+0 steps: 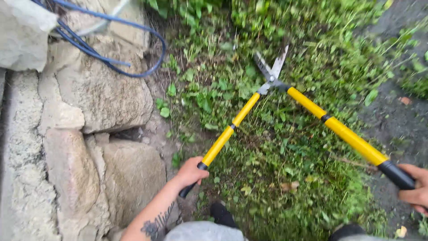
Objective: The person uses long-handled hedge shears to cut back low-growing grass and leafy ground cover along the edge of a stone path, swinging the shears repeatedly to snip vegetation and moving along the path to trim new patches.
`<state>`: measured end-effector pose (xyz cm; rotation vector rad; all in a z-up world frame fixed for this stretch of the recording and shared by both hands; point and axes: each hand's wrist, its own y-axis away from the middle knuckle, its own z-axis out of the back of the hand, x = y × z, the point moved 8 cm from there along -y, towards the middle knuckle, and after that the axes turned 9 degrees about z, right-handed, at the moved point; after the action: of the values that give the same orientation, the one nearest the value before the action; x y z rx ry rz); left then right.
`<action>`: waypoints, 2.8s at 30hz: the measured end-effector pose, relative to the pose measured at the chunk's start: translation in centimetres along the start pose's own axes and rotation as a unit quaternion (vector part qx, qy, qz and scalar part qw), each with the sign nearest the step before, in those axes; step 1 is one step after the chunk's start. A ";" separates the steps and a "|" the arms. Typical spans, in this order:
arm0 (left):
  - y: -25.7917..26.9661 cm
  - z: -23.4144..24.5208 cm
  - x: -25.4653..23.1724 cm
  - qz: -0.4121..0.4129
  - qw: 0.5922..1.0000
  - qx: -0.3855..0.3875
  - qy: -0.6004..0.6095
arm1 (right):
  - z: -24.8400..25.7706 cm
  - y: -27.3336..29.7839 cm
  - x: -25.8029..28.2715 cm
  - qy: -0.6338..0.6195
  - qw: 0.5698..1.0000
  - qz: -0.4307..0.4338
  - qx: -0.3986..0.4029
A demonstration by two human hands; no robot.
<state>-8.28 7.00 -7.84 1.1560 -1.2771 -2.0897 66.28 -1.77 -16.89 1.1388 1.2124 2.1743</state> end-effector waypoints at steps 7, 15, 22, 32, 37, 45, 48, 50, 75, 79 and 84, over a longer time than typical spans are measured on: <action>-5.4 2.1 -5.5 -0.065 0.997 -0.030 0.007 | 2.6 -2.8 10.4 0.014 0.995 0.068 -0.076; -13.2 -8.2 -14.7 -0.020 0.979 -0.044 0.197 | -9.4 0.4 34.4 -0.112 0.982 0.085 -0.124; -2.4 -11.3 -10.5 0.042 0.983 -0.036 0.176 | -16.3 7.8 28.9 -0.161 0.981 0.049 -0.092; 24.7 -12.4 -5.1 0.102 0.986 -0.004 0.134 | -12.7 32.3 20.9 -0.159 0.987 -0.036 0.008; 40.5 -9.6 -3.4 0.096 0.995 -0.001 0.022 | -10.9 46.5 17.5 -0.102 0.991 -0.078 0.043; 57.5 -8.2 -10.0 0.047 0.992 0.064 -0.097 | -5.5 62.2 15.5 -0.157 0.981 -0.084 0.080; 61.0 -6.8 -16.2 -0.053 0.963 0.050 -0.260 | -3.7 70.1 20.9 -0.214 0.966 -0.137 0.051; 62.3 -7.3 -18.3 -0.073 0.956 0.035 -0.281 | -4.4 72.7 20.7 -0.230 0.962 -0.143 0.041; 59.2 -17.8 -23.3 0.022 0.920 -0.003 -0.392 | -4.7 74.5 5.9 -0.194 0.966 -0.112 -0.130; 60.0 -17.0 -23.4 0.014 0.926 -0.036 -0.376 | -4.0 72.0 5.1 -0.199 0.967 -0.097 -0.126; 60.3 -14.8 -25.1 0.019 0.938 -0.051 -0.341 | -1.7 68.7 7.7 -0.097 0.982 -0.060 -0.152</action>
<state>14.42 -11.97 52.25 0.3426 -1.4196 -2.5989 63.22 -34.82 43.81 1.0871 0.8109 2.0171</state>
